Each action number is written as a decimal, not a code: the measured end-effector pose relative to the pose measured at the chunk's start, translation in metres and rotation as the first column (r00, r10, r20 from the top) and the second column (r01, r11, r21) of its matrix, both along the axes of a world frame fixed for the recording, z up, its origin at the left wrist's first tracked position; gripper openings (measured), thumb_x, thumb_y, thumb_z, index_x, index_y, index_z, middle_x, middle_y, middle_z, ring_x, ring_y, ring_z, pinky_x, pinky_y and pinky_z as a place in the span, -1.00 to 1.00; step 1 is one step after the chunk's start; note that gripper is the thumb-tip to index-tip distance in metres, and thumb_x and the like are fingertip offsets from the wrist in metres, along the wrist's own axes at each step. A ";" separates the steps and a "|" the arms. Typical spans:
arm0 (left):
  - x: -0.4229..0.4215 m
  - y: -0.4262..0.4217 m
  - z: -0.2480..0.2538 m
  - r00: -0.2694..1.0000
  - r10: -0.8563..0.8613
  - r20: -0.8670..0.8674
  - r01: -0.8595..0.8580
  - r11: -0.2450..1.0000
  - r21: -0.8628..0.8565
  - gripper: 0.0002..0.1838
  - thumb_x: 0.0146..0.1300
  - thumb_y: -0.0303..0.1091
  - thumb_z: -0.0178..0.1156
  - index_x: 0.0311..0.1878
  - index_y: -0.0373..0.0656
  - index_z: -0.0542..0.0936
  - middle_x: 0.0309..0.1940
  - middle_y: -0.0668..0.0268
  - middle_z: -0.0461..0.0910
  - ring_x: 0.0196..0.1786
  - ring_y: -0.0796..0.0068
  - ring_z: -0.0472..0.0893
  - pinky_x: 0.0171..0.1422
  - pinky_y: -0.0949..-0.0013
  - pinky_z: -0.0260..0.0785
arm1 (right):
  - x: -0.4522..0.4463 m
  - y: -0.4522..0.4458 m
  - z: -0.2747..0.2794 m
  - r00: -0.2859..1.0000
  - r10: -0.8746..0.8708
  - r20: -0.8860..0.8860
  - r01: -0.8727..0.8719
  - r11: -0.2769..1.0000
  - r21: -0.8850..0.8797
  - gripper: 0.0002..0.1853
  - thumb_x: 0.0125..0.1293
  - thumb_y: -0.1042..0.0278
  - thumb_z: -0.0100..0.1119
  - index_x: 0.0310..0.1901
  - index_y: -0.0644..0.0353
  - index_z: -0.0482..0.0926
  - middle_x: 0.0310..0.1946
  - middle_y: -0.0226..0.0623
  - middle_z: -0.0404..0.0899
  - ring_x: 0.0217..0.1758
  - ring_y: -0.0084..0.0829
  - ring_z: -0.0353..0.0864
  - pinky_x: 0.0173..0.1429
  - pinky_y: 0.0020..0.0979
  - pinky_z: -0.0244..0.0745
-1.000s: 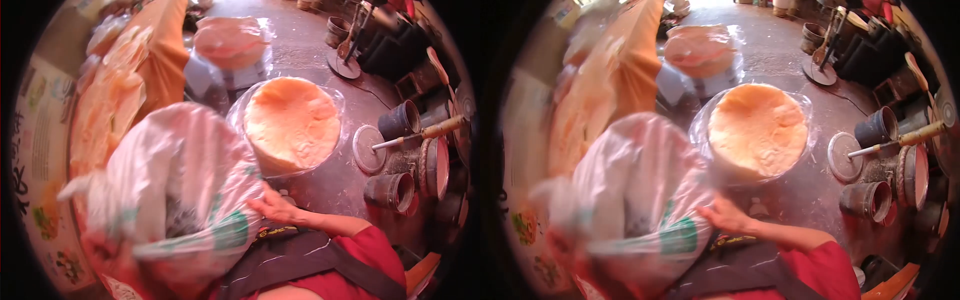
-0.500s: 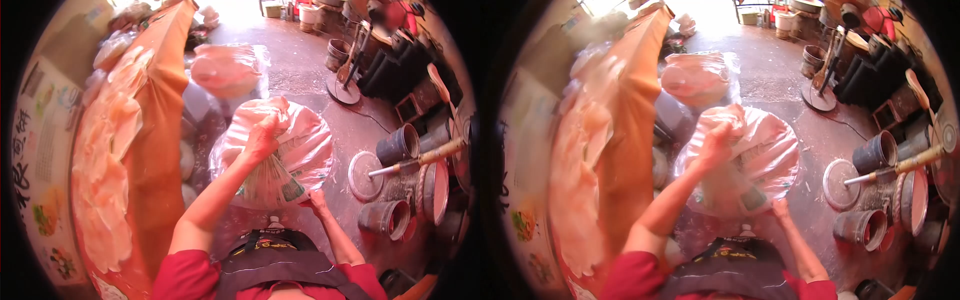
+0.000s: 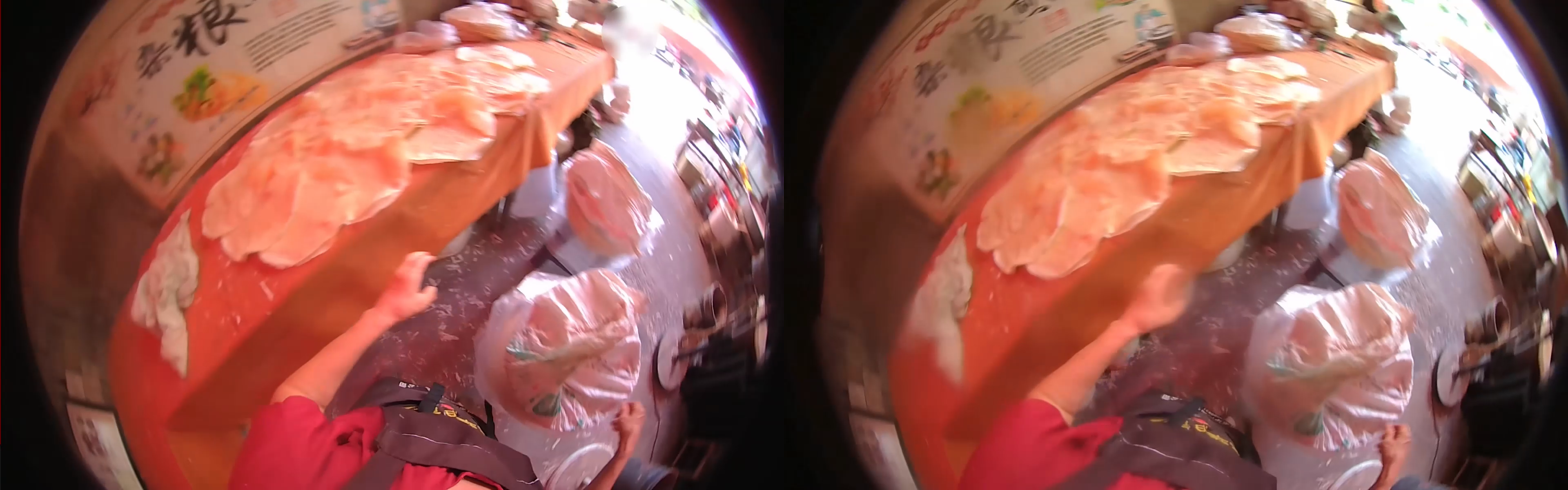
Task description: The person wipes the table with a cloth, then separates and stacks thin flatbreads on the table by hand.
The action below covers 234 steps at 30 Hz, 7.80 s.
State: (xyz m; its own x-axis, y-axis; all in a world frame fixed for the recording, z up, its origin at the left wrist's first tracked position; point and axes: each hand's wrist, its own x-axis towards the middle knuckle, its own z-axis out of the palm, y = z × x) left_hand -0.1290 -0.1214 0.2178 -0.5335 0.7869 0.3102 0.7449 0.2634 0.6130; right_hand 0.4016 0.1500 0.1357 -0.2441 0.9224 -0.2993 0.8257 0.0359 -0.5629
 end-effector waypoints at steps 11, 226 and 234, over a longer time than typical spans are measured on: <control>-0.141 -0.356 -0.034 0.254 0.936 0.243 -0.953 0.199 0.229 -0.45 -0.22 -0.43 0.22 -0.05 -0.28 0.33 -0.07 0.05 0.34 0.03 0.18 0.33 0.11 0.21 0.17 | -0.479 -0.182 0.173 0.371 0.923 0.099 -0.775 0.249 0.581 -0.77 0.01 0.49 0.10 -0.23 0.30 0.46 -0.41 -0.09 0.51 -0.38 -0.19 0.52 -0.25 -0.35 0.41; -0.361 -0.509 -0.016 0.101 -0.336 0.937 -0.764 0.577 0.289 -0.71 0.20 -0.27 0.02 -0.06 -0.19 0.37 -0.16 0.29 0.47 -0.11 0.49 0.48 -0.10 0.34 0.42 | -0.853 -0.550 0.145 -0.266 0.964 0.025 -0.964 -0.266 0.023 -0.30 -0.24 0.08 0.37 -0.01 0.20 0.36 -0.26 -0.14 0.49 -0.16 -0.22 0.46 -0.12 -0.30 0.37; -0.372 -0.495 -0.019 0.228 -0.546 0.806 -0.648 0.533 0.544 -0.71 0.18 -0.32 0.05 -0.04 -0.18 0.38 -0.18 0.31 0.48 -0.16 0.50 0.50 -0.13 0.36 0.43 | -0.874 -0.609 0.117 0.201 0.904 -0.377 -0.946 0.279 0.167 -0.21 -0.31 0.09 0.43 0.00 0.24 0.28 -0.19 -0.14 0.44 -0.19 -0.29 0.49 -0.16 -0.31 0.42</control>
